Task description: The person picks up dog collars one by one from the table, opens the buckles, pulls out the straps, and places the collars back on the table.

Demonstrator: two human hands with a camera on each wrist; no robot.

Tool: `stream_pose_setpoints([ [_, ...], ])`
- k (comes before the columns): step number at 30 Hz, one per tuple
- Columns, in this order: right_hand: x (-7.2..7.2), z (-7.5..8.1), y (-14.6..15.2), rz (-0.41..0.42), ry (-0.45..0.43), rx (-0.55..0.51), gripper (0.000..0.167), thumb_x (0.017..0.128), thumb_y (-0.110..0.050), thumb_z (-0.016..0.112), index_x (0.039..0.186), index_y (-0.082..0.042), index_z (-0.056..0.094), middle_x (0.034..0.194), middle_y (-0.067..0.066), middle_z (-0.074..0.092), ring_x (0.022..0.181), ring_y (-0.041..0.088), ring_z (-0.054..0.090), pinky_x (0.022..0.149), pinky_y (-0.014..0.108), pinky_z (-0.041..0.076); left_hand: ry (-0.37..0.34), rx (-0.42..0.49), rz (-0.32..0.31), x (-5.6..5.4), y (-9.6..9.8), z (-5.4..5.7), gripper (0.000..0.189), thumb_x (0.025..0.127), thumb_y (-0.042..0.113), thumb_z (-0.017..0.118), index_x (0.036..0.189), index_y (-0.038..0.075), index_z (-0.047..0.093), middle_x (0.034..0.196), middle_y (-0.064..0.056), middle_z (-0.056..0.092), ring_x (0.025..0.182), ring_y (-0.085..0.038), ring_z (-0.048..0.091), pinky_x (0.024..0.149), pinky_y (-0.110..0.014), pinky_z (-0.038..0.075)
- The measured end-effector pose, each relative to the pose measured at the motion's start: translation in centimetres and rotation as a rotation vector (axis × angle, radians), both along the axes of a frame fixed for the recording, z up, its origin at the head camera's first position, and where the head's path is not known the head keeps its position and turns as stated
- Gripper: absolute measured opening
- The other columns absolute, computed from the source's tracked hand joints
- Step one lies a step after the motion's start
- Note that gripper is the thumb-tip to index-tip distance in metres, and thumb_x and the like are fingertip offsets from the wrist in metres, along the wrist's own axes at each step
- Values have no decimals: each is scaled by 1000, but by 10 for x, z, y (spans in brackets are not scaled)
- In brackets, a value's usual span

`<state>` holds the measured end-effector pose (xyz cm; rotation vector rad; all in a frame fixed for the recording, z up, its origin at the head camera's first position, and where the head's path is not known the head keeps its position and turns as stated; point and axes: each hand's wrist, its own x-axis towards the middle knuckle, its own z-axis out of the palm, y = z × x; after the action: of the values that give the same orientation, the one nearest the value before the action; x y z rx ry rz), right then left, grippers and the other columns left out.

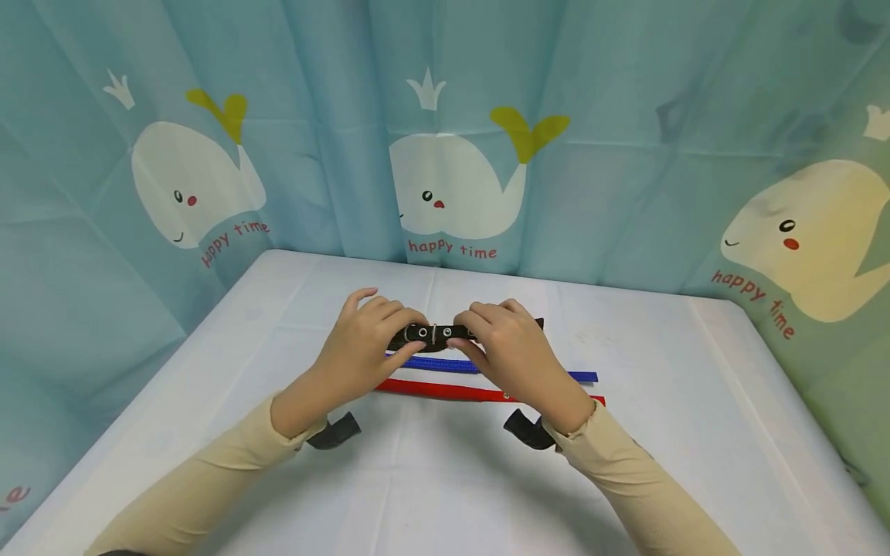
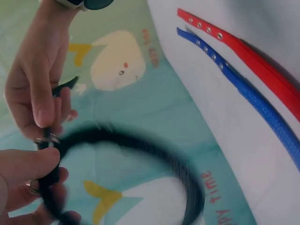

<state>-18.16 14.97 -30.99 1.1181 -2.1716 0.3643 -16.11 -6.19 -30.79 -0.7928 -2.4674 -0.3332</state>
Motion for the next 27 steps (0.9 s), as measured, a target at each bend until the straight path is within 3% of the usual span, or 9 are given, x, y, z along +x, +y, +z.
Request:
stream_pose_setpoints([
  [6, 3, -1, -5, 31, -34, 7, 26, 71, -18, 81, 89, -7, 65, 73, 0, 61, 65, 14, 55, 65, 29, 47, -12, -11, -31, -1, 3, -2, 24, 84, 29, 70, 103, 16, 65, 90, 1, 66, 89, -15, 62, 104, -53, 36],
  [12, 2, -3, -9, 55, -24, -7, 34, 67, -26, 82, 91, -8, 65, 73, -2, 62, 63, 11, 53, 63, 28, 46, 28, 17, -75, -1, 6, -3, 21, 81, 27, 73, 98, 15, 69, 94, 2, 68, 94, -15, 63, 105, -53, 36],
  [19, -2, -2, -6, 78, -19, -20, 25, 69, -15, 81, 85, -7, 65, 71, -2, 61, 61, 9, 55, 62, 28, 45, 50, 86, -88, 0, 5, -3, 18, 79, 26, 75, 93, 14, 71, 91, 2, 69, 93, -15, 63, 104, -53, 36],
  [24, -2, -1, -5, 113, -84, -48, 26, 70, -13, 80, 89, -6, 64, 82, 2, 61, 68, 11, 58, 63, 26, 51, 42, 106, -129, 0, 5, -2, 19, 82, 24, 73, 96, 12, 69, 93, 1, 69, 93, -14, 64, 104, -52, 37],
  [27, -2, -1, -5, 128, -102, -57, 30, 68, -14, 83, 91, -7, 65, 96, 5, 64, 79, 15, 62, 72, 30, 53, 33, 97, -144, 0, 5, -3, 21, 82, 24, 71, 98, 12, 65, 95, 1, 69, 94, -13, 64, 105, -52, 36],
])
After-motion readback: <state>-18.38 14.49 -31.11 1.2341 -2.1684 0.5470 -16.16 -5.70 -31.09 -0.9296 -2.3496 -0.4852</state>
